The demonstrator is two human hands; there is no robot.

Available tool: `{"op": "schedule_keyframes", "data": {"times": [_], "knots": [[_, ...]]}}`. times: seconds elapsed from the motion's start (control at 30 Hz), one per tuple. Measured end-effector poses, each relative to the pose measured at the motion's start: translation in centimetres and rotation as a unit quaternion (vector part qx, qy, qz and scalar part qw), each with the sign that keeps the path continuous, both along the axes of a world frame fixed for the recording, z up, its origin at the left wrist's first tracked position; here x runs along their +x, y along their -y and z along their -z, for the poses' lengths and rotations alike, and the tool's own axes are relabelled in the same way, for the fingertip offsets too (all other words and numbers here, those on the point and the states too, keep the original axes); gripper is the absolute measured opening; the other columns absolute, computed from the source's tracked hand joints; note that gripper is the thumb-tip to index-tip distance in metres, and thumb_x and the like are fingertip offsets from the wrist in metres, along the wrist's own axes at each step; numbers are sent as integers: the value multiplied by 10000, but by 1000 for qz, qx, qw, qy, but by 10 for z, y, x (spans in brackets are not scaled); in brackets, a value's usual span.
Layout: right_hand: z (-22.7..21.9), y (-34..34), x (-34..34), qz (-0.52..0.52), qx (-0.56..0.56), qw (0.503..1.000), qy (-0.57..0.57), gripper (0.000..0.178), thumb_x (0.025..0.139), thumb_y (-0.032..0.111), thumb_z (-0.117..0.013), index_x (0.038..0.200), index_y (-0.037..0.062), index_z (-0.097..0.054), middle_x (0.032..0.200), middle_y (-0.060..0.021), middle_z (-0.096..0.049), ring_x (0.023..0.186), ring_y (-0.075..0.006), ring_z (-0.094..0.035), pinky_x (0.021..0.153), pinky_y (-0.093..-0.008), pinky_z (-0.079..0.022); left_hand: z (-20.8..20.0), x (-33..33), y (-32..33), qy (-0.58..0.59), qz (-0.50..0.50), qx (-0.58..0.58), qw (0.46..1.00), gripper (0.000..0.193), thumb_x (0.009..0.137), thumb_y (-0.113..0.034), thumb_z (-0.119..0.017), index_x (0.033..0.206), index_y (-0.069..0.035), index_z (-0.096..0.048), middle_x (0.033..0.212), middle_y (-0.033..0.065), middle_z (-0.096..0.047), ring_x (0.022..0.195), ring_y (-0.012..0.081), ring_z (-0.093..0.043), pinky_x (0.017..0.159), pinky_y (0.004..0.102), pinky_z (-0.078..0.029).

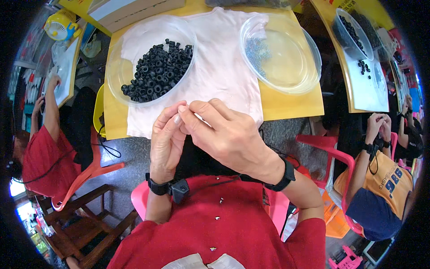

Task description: The person picks up a black plastic component and a small metal spring, inserts the spring into the component, and places the assembled unit into a container, repeating the process.

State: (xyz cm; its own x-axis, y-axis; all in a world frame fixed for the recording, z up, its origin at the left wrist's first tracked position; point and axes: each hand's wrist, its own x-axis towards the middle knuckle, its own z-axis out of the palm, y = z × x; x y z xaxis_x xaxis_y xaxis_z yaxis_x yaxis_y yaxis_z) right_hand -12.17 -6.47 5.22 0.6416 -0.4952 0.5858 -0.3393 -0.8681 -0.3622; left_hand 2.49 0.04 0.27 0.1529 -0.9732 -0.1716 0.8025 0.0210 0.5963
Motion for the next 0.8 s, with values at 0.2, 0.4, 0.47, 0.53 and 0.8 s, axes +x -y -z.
{"op": "schedule_keyframes", "data": {"times": [0.2,0.4,0.47,0.53,0.8], "knots": [[-18,50,17,-4,122,992,-44,119,802,135,-648,857,32,-627,832,-75,-620,783,-255,-615,611,-346,-498,15,12,9,-9,21,-57,998,229,892,-31,-581,1114,25,-588,1029,126,-639,896,175,-634,797,281,-516],[0,101,54,-34,37,992,-112,102,761,64,-570,824,14,-632,825,-122,-621,853,-304,-603,706,-381,-486,21,17,16,19,36,-33,999,231,880,-39,-601,1102,24,-593,979,125,-652,851,180,-642,766,280,-519],[5,108,62,-64,-11,982,-175,107,784,85,-609,874,49,-652,816,-78,-610,832,-253,-606,660,-364,-484,19,17,15,56,50,-12,997,219,856,-73,-623,1052,22,-600,964,126,-621,810,179,-608,727,252,-497],[10,112,67,-69,-14,978,-195,101,775,85,-610,861,51,-650,817,-75,-608,833,-252,-603,656,-366,-482,19,18,15,55,53,-20,997,226,856,-78,-625,1057,21,-598,963,125,-624,819,185,-621,724,262,-515],[17,118,73,-39,36,972,-229,84,769,84,-601,830,39,-635,822,-99,-631,822,-275,-618,678,-379,-486,17,19,16,60,70,-11,996,230,856,-84,-629,1060,17,-595,966,125,-627,816,187,-628,729,266,-523]]}}
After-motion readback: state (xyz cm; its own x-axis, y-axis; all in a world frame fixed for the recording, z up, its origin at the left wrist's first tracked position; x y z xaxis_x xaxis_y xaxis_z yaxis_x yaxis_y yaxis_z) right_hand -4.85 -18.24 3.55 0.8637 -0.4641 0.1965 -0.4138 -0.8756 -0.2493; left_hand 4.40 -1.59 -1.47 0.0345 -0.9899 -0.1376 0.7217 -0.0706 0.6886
